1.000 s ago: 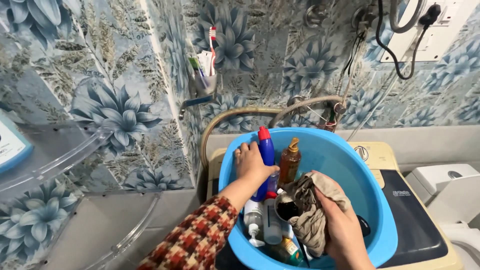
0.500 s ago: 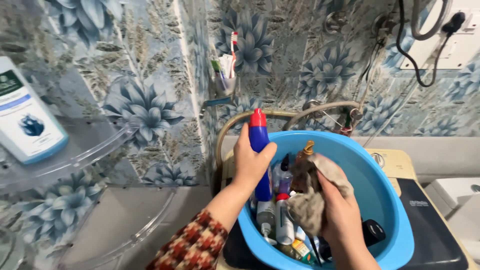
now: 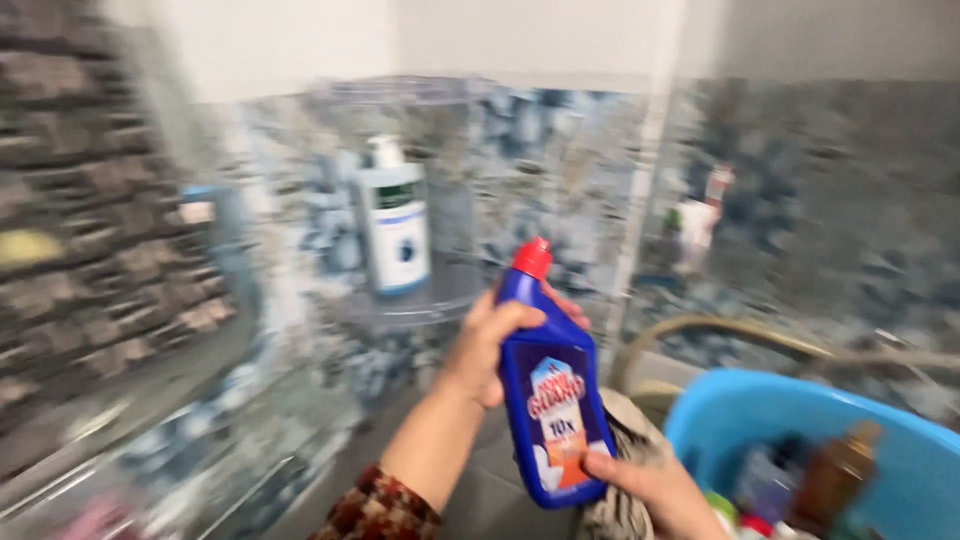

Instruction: Organizing and cleaning bathroom products by wiping them and placing them on a corner shelf.

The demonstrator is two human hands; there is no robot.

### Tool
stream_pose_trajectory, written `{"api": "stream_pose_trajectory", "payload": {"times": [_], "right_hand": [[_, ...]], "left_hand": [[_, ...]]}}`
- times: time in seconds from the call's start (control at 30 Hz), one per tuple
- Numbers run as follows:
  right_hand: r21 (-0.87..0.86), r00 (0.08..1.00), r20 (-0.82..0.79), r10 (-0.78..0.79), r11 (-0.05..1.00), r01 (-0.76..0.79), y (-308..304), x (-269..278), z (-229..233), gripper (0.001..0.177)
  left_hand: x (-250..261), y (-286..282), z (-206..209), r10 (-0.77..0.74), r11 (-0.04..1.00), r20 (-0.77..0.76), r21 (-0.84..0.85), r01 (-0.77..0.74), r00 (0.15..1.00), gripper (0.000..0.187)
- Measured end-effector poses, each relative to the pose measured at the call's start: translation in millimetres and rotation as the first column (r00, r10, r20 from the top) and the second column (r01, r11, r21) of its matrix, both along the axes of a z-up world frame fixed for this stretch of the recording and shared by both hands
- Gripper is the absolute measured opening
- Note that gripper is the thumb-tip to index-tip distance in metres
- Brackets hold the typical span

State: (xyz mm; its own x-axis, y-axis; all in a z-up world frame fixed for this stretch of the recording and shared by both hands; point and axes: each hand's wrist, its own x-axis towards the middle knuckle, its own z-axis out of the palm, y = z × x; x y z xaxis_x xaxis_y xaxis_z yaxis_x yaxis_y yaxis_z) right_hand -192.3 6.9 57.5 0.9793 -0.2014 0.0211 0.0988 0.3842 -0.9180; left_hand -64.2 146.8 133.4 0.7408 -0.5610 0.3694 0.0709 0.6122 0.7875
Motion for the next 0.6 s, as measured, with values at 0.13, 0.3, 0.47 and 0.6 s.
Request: {"api": "stream_pose_trajectory", "payload": {"times": [0.13, 0.3, 0.47, 0.6], "right_hand": [[0.255, 0.982, -0.132, -0.132, 0.953, 0.162, 57, 12, -14, 0.069], [0.09, 0.949, -0.292, -0.122, 0.984, 0.154, 109, 13, 40, 0.062], [0.253, 0.999, 0.026, 0.022, 0.967, -0.028, 116, 64, -12, 0.059], [0.255, 0.993, -0.107, -0.05, 0.964, 0.076, 107, 86, -40, 0.047]], "left_hand": [[-20, 49, -13, 0.285, 0.951, -0.122, 0.162, -0.264, 0.951, 0.058], [-34, 98, -34, 0.45, 0.711, 0.168, 0.526, -0.466, 0.877, 0.052], [-26, 130, -15, 0.533, 0.678, 0.207, 0.474, -0.561, 0.82, 0.054], [-6, 137, 36, 0.634, 0.623, 0.317, 0.331, -0.709, 0.705, 0.043]]}}
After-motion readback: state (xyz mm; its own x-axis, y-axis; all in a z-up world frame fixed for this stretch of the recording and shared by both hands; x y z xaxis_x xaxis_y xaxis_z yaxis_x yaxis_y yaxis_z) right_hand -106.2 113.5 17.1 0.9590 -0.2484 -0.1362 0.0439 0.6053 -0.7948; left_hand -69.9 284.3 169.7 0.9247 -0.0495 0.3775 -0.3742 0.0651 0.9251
